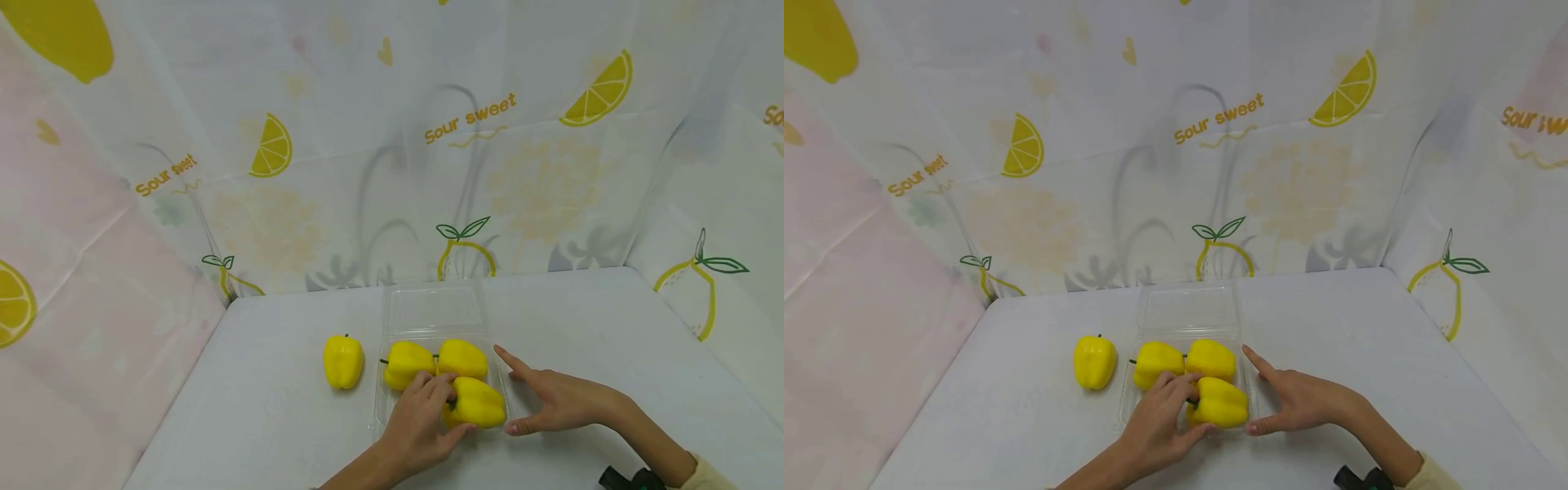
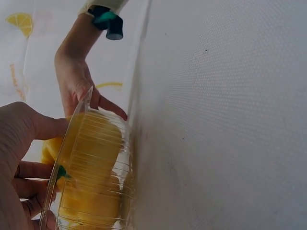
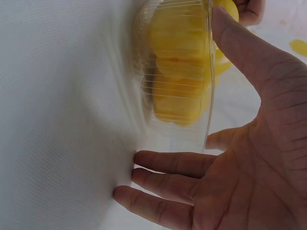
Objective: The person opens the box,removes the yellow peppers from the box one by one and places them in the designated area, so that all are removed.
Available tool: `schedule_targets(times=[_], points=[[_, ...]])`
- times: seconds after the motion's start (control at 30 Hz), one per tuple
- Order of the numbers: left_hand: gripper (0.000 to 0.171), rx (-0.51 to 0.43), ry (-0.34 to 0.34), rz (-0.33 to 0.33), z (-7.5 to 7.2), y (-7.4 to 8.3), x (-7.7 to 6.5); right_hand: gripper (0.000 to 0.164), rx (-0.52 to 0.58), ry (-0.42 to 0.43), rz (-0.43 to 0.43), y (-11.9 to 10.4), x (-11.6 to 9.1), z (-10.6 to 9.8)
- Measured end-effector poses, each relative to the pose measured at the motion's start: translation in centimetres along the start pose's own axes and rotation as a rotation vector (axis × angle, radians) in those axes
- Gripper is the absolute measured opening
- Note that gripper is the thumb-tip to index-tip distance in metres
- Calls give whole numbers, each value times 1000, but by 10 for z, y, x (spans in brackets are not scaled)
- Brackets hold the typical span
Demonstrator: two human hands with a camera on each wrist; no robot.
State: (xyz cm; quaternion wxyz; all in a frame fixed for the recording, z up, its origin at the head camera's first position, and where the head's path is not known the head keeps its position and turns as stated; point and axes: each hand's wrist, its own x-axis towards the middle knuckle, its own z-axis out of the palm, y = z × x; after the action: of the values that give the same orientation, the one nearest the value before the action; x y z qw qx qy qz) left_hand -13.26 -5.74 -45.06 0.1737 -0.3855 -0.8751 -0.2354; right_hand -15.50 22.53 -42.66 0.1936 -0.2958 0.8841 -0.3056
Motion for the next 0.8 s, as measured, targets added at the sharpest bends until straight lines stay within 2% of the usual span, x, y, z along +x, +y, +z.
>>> schedule_targets(times=[0.17,0.4,0.8], points=[[39,-19,16,-12,-2,0,0,113,-8,3,9,0,0,0],[37,-55,78,-12,-9,-1,0,113,-19,7,19,-1,0,0],[36,-144,149,-61,-16,-6,-5,113,-18,5,24,-1,0,0]])
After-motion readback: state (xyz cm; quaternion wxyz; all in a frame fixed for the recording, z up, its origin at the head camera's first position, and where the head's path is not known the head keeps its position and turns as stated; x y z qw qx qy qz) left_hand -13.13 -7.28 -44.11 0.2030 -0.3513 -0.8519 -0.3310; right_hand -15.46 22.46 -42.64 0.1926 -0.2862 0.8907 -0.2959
